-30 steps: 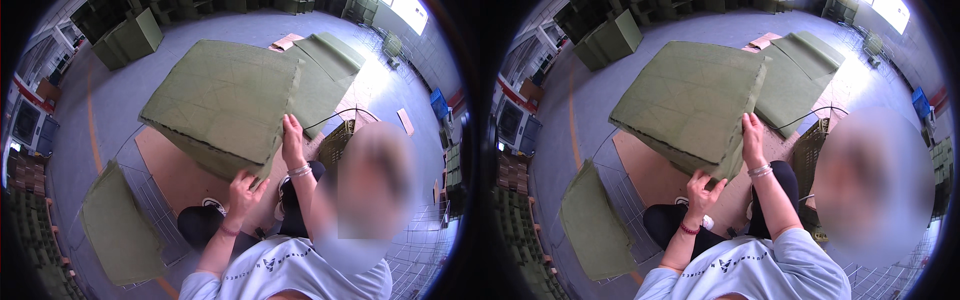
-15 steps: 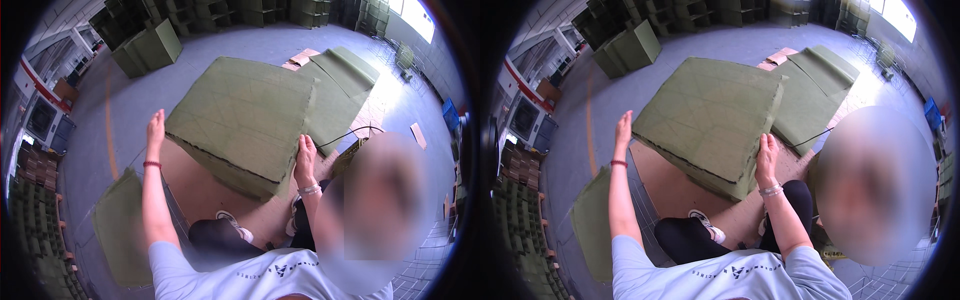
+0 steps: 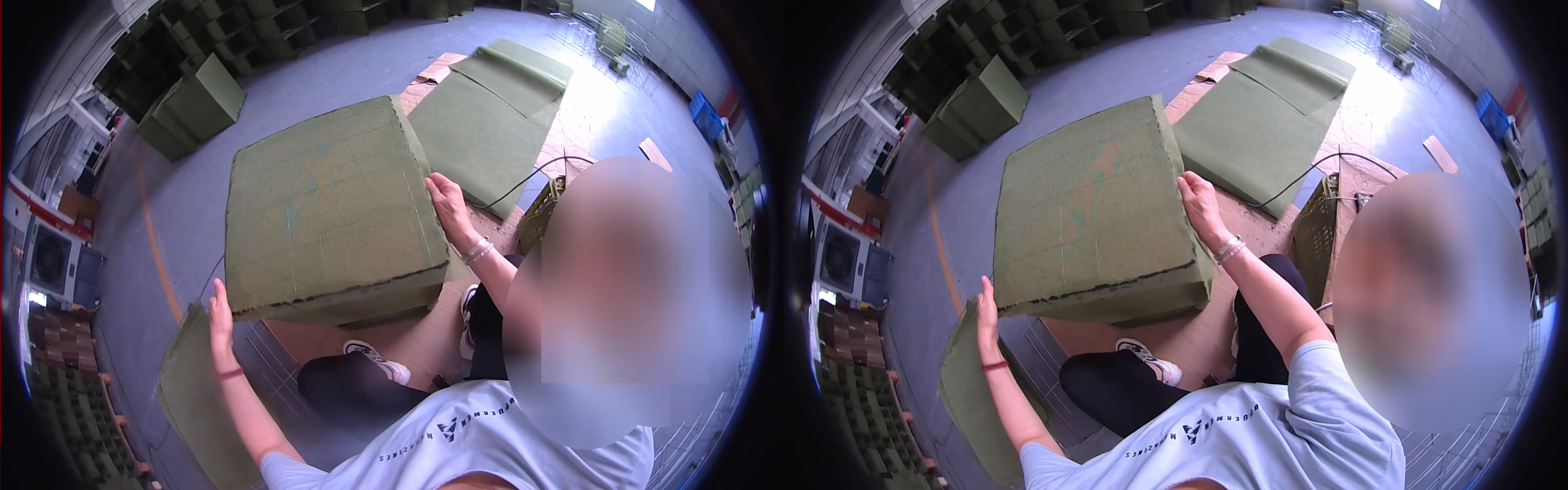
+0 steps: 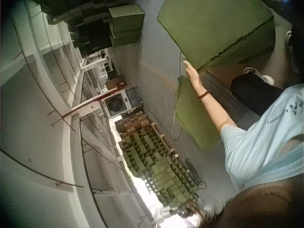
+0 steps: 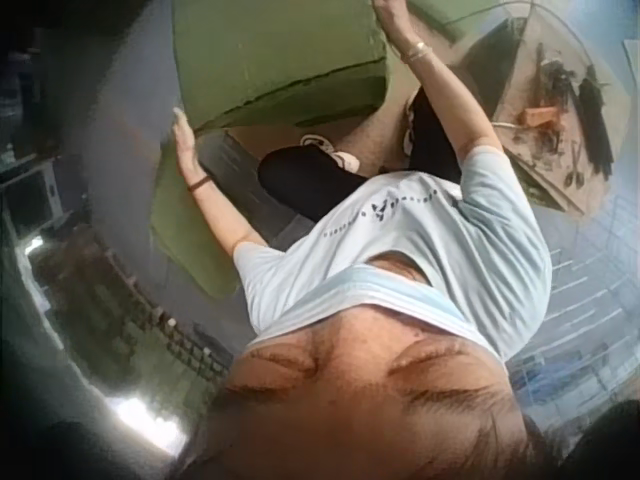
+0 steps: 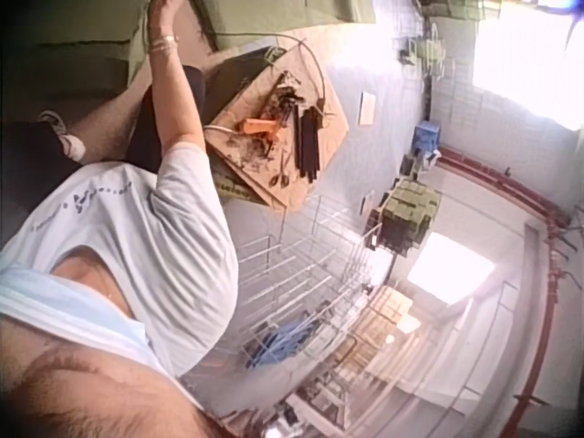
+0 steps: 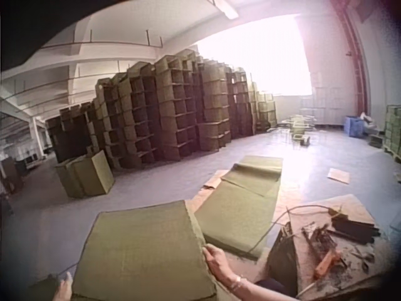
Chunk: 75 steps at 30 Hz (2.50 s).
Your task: Assembling fabric covers onto metal wire frames using a hot glue gun.
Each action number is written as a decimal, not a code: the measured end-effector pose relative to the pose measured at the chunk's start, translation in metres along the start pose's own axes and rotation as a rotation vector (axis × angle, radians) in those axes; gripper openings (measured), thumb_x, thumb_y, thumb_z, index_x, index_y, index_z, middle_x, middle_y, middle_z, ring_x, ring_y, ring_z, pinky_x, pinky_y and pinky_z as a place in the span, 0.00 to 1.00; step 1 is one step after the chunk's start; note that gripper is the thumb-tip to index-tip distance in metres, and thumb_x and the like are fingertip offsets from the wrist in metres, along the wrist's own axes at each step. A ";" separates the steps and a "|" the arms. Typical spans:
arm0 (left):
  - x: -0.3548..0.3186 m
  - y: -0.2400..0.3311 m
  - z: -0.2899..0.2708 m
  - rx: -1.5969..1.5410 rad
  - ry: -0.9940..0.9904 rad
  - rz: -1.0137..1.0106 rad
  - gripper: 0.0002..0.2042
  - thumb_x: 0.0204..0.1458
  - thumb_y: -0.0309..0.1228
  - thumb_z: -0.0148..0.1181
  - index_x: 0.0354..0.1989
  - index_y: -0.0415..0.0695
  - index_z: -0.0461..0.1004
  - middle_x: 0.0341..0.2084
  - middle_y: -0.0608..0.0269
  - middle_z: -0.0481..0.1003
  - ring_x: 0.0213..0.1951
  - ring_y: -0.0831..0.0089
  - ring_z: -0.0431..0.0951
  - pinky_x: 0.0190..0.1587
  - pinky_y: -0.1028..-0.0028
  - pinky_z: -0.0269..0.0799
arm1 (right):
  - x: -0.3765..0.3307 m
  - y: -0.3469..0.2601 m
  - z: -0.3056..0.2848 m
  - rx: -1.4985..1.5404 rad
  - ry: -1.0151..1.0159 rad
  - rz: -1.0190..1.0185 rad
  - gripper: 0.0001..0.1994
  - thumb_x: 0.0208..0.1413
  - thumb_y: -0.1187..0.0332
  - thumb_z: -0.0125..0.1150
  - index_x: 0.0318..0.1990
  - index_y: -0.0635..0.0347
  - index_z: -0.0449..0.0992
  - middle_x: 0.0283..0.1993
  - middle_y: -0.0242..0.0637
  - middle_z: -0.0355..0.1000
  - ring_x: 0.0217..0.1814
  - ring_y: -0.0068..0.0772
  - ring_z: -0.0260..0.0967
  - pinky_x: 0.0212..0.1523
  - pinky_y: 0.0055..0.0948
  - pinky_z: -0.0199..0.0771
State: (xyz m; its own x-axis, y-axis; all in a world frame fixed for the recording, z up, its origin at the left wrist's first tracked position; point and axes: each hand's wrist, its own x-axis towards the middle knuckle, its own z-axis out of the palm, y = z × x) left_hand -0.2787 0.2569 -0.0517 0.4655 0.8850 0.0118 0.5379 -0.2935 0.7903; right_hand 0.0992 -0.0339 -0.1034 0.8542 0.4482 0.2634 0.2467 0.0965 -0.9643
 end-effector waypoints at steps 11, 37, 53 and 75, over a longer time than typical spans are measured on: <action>0.060 0.032 0.019 -0.306 -0.316 -0.049 0.45 0.56 0.66 0.31 0.67 0.35 0.49 0.68 0.50 0.49 0.69 0.63 0.47 0.68 0.67 0.45 | -0.026 -0.001 -0.005 0.231 -0.127 0.239 0.18 0.65 0.58 0.48 0.39 0.68 0.75 0.33 0.27 0.72 0.33 0.16 0.63 0.36 0.21 0.66; 0.119 0.005 0.008 -0.151 -0.422 0.061 0.48 0.54 0.69 0.27 0.68 0.34 0.44 0.69 0.50 0.42 0.70 0.63 0.40 0.69 0.68 0.38 | 0.017 -0.003 0.020 0.095 -0.153 0.152 0.22 0.63 0.55 0.48 0.39 0.71 0.75 0.32 0.32 0.75 0.33 0.21 0.68 0.36 0.29 0.69; 0.165 0.008 0.032 -0.164 -0.311 0.060 0.49 0.54 0.69 0.27 0.67 0.31 0.45 0.69 0.47 0.44 0.70 0.61 0.41 0.69 0.67 0.38 | 0.040 0.004 0.029 0.253 -0.228 0.264 0.22 0.65 0.53 0.46 0.41 0.68 0.75 0.34 0.26 0.72 0.34 0.17 0.64 0.38 0.24 0.69; 0.155 0.024 0.049 -0.025 -0.324 0.082 0.46 0.56 0.66 0.28 0.67 0.32 0.46 0.68 0.48 0.45 0.70 0.61 0.43 0.69 0.68 0.39 | 0.115 0.013 0.033 0.418 -0.242 0.404 0.22 0.64 0.52 0.46 0.41 0.66 0.75 0.32 0.29 0.73 0.30 0.17 0.66 0.34 0.23 0.68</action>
State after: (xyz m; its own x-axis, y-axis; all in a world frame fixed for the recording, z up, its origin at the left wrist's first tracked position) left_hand -0.1593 0.3697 -0.0612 0.7080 0.6966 -0.1161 0.4737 -0.3466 0.8096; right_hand 0.1857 0.0488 -0.0867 0.7028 0.7056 -0.0908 -0.3155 0.1947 -0.9287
